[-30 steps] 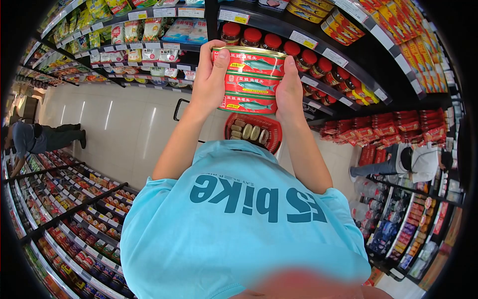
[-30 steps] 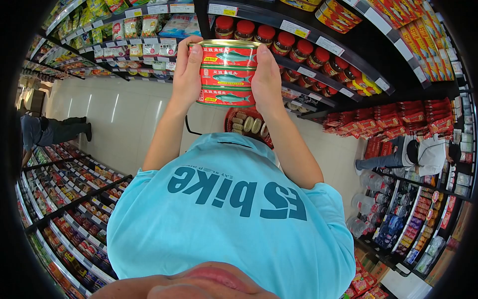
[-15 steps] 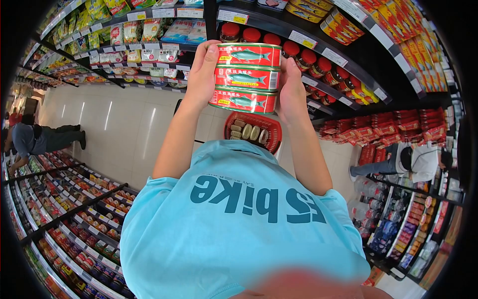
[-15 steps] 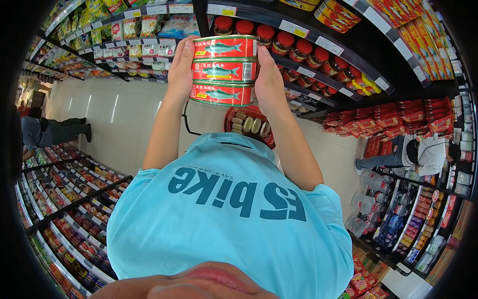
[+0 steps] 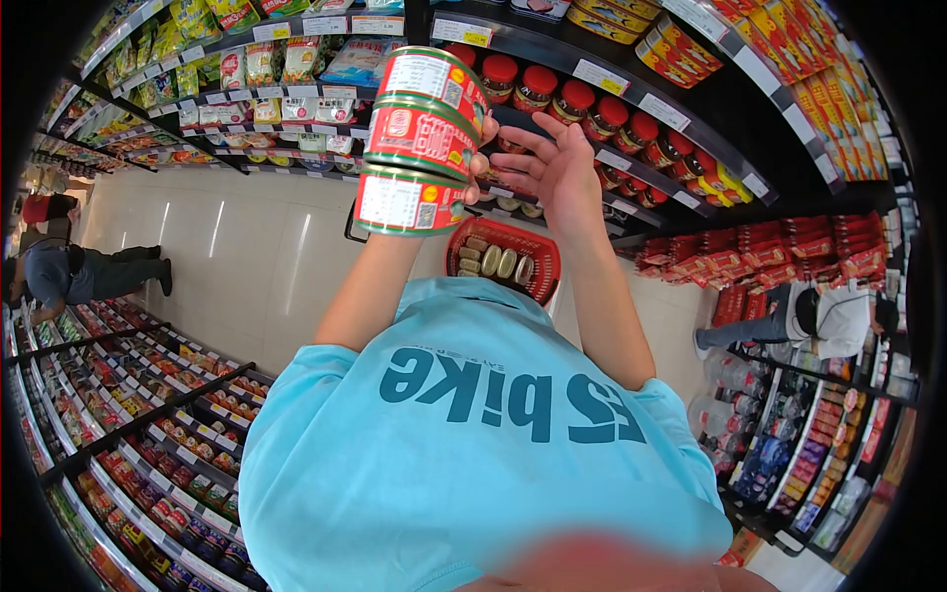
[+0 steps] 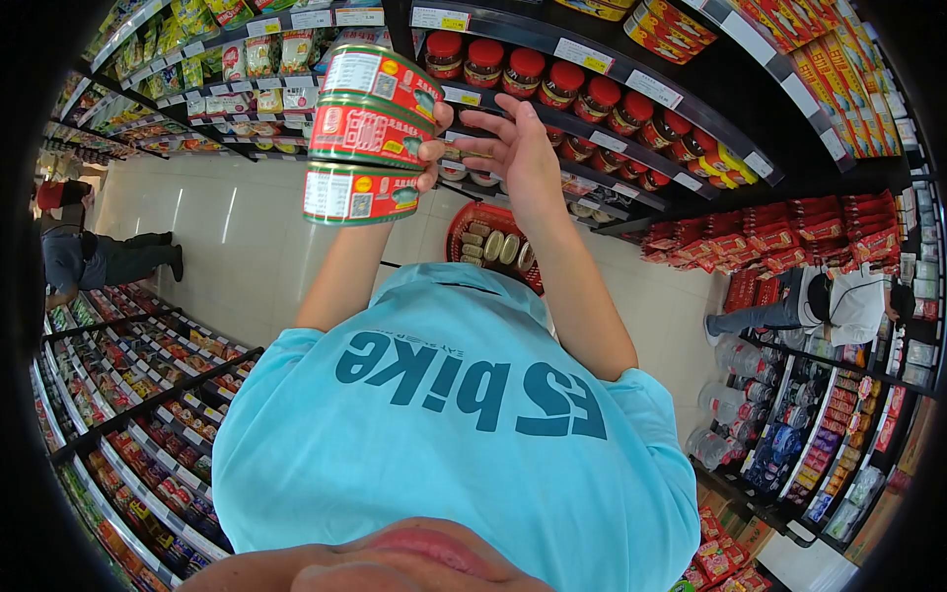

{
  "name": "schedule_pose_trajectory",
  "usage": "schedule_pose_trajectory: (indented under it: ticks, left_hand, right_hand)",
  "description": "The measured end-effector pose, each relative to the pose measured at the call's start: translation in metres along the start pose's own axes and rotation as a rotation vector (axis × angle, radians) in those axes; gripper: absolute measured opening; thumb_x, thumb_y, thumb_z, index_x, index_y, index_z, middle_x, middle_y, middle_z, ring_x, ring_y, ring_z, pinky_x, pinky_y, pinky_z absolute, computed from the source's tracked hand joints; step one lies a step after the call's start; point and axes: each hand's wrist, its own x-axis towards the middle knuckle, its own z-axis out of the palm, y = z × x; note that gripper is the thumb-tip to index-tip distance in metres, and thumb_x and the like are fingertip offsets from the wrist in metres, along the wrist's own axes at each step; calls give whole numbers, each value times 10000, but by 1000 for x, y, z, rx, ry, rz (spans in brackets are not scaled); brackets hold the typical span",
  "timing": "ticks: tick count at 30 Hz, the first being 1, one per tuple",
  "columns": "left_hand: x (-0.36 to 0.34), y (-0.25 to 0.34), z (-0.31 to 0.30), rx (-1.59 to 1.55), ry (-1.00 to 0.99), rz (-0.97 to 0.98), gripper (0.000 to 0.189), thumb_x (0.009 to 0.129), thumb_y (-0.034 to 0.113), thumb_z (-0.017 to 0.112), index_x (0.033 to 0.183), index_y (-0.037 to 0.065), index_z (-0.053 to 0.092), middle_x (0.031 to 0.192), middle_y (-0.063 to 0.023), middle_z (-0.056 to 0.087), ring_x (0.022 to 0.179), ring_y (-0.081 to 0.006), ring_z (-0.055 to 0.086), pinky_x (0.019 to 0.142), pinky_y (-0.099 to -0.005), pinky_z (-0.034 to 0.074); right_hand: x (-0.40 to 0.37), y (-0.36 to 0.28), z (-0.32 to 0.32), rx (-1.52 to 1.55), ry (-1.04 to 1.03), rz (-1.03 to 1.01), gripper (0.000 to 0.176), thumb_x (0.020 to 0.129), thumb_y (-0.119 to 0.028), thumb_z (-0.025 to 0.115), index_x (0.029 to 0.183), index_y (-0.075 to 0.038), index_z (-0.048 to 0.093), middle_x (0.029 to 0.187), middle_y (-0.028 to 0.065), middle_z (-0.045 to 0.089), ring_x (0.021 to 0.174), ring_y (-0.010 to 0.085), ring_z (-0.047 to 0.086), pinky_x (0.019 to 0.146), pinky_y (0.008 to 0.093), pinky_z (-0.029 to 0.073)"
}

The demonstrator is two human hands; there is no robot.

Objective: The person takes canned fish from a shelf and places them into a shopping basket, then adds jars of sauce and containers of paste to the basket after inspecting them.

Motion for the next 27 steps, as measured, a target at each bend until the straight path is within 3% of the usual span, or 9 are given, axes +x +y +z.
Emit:
schedule_pose_trajectory:
  ticks: [7,13,16,17,19,21,23,24,27]
  left_hand:
    - [1,-14,-1,-86,-145,-5,867,933,527,692,1477,-51,343,1386,-226,453,1041,-392,655,753,-555,630]
    - [-8,-18,17,89,-32,55,829,947,519,661,1449,-82,391,1390,-270,483,993,-367,675,739,-469,645]
    - [-7,-6,19,231,36,-139,785,966,497,638,1445,-81,407,1127,-262,663,894,-394,728,742,-449,649]
    - [-9,-3,9,414,72,-32,690,1026,507,552,1415,-55,458,1106,-225,703,925,-348,742,773,-433,648]
    - [-4,-9,29,591,622,305,631,1066,532,467,1369,-19,519,1202,-194,701,994,-277,743,813,-409,639]
    - [3,-7,48,843,708,327,541,1091,511,430,1333,43,550,1244,-128,692,1057,-174,712,896,-340,602]
    - [13,-9,50,1054,615,489,475,1096,469,462,1315,53,529,1199,-85,661,1051,-113,667,923,-303,571]
    - [16,-11,52,1054,616,489,475,1096,469,462,1315,53,529,1199,-85,661,1051,-113,667,923,-303,571]
    - [23,-17,55,1256,623,563,389,1100,400,500,1295,64,508,1153,-39,605,1022,-70,609,908,-271,541]
  right_hand:
    - [-1,7,-3,-5,-17,11,692,1093,-509,347,1527,28,289,1336,224,624,1038,262,699,886,376,556]
    - [-2,4,-4,-12,-24,-6,668,1093,-481,379,1519,27,298,1320,224,627,1038,262,702,889,369,557]
    - [-4,3,-6,-22,-49,-15,648,1092,-469,386,1504,28,332,1308,216,631,1045,262,699,890,373,558]
    - [-5,3,-6,-26,-71,-21,638,1090,-463,392,1494,30,354,1303,213,633,1050,263,697,890,375,559]
    - [-7,-2,-7,-22,-82,-25,628,1089,-460,392,1481,30,381,1306,206,634,1065,264,689,902,383,553]
    - [-9,-10,-9,-18,-78,-54,615,1078,-459,411,1457,25,441,1319,181,637,1114,253,667,946,399,524]
    - [-14,-23,-8,24,-102,-125,619,1071,-470,419,1456,13,457,1317,166,641,1136,235,656,981,390,500]
    - [-20,-29,-7,24,-135,-125,596,1084,-466,396,1425,15,481,1350,134,636,1255,210,595,1089,386,432]
    - [-24,-26,-1,-58,-86,-201,553,1083,-441,444,1418,-3,487,1336,110,633,1230,179,603,1065,360,462]
